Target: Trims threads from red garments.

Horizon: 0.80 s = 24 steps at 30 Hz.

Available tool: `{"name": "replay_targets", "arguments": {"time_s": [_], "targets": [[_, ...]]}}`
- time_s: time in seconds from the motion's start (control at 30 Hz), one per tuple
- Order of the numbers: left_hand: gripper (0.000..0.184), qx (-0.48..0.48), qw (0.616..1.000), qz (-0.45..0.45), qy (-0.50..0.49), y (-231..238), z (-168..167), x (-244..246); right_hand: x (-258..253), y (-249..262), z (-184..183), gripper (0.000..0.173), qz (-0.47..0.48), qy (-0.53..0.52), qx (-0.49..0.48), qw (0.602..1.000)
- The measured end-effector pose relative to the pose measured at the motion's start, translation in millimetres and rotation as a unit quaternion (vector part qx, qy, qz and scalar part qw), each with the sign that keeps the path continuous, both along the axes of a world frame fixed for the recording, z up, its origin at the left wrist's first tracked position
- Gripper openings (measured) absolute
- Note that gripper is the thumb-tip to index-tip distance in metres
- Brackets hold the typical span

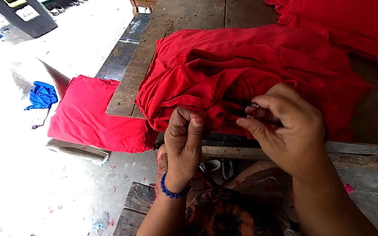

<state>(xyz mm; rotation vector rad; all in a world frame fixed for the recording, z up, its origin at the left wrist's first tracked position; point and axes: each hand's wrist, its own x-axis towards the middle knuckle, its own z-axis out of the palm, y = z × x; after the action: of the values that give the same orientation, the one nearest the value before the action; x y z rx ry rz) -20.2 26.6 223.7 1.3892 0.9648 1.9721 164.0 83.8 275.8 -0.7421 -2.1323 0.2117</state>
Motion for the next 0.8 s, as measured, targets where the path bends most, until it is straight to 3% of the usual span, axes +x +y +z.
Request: {"name": "replay_targets", "arguments": {"time_s": [0.2,0.43,0.57,0.63,0.67,0.73,0.8], "targets": [[0.017,0.046,0.994,0.039,0.090,-2.6,-4.1,0.7,-10.5,-23.8,-2.6,0.032,-0.075,-0.108,0.128,0.983],[0.020,0.066,0.988,0.064,0.124,-2.4,-8.1,0.2,-13.5,-28.1,-2.3,0.030,-0.100,-0.127,0.144,0.976],[0.025,0.063,0.995,0.044,0.067,-2.3,-8.4,-3.3,-0.5,-13.6,-10.5,0.035,-0.059,-0.052,0.030,0.996],[0.014,0.060,0.997,0.024,0.033,-3.6,-6.3,-5.1,6.2,-1.6,-15.7,0.048,-0.053,-0.048,-0.050,0.996],[0.005,0.058,0.998,0.013,0.019,-3.8,-4.7,-5.5,8.3,5.7,-18.6,0.042,-0.044,-0.046,-0.083,0.995],[0.021,0.051,0.999,0.001,0.002,-3.3,-3.0,-6.2,11.1,19.2,-22.0,0.017,-0.007,-0.012,-0.150,0.989],[0.023,0.046,0.999,-0.002,0.003,-1.7,-3.4,-7.2,14.6,28.8,-18.9,0.012,0.075,0.070,-0.239,0.966]]}}
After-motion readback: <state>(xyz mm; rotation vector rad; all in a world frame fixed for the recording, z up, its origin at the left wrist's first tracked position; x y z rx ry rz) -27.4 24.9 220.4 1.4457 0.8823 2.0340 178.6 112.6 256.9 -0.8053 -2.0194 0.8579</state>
